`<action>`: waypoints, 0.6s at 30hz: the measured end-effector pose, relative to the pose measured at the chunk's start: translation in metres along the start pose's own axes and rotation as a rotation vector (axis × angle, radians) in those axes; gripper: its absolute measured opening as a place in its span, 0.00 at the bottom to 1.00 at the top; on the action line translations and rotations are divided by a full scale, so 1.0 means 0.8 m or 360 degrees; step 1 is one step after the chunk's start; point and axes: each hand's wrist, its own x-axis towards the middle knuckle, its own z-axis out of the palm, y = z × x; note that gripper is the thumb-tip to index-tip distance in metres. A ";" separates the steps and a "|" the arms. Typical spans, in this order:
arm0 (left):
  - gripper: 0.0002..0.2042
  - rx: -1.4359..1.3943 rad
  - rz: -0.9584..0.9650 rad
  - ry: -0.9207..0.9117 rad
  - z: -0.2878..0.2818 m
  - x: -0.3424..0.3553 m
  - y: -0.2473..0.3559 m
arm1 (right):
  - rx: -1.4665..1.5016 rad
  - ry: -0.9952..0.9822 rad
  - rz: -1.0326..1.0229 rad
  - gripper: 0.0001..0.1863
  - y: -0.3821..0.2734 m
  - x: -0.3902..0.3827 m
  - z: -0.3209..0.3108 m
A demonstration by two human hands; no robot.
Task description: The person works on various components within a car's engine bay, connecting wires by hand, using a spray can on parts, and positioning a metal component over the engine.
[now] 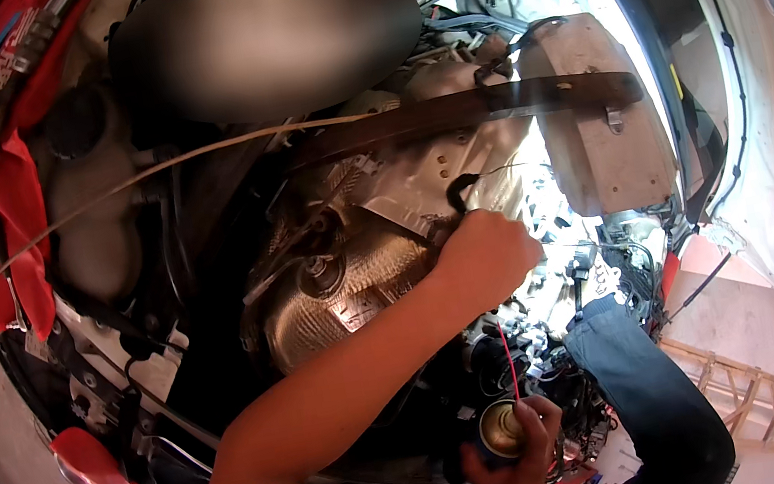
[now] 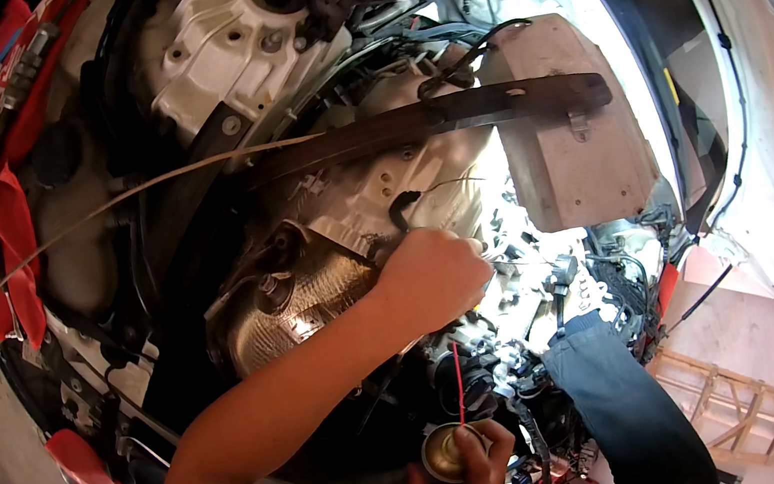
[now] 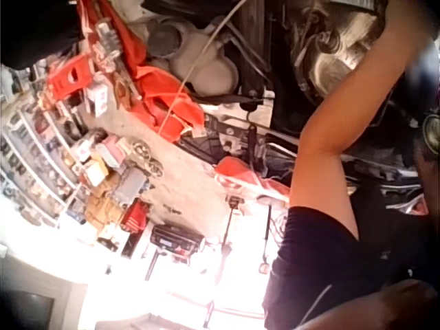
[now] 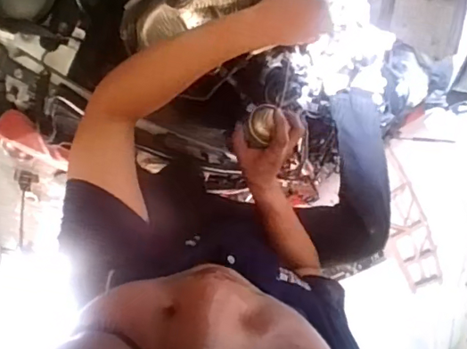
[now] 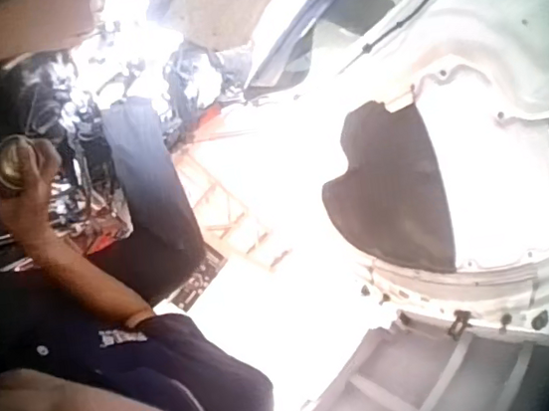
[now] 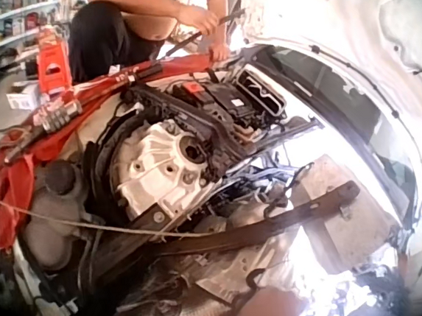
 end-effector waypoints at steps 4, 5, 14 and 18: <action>0.04 0.0001 0.0047 -0.0042 0.002 -0.004 0.005 | 0.0029 0.0021 0.0077 0.39 -0.023 0.028 0.019; 0.04 0.0008 0.0036 -0.0048 0.003 -0.003 0.008 | -0.0017 -0.0078 0.0163 0.40 -0.024 0.029 0.023; 0.04 -0.0042 -0.0027 -0.0229 -0.004 -0.002 0.009 | -0.0164 -0.0176 0.0345 0.38 -0.004 0.048 0.046; 0.06 -0.0047 0.0003 -0.0114 0.004 -0.004 0.006 | -0.0134 -0.0130 0.0312 0.37 -0.005 0.047 0.051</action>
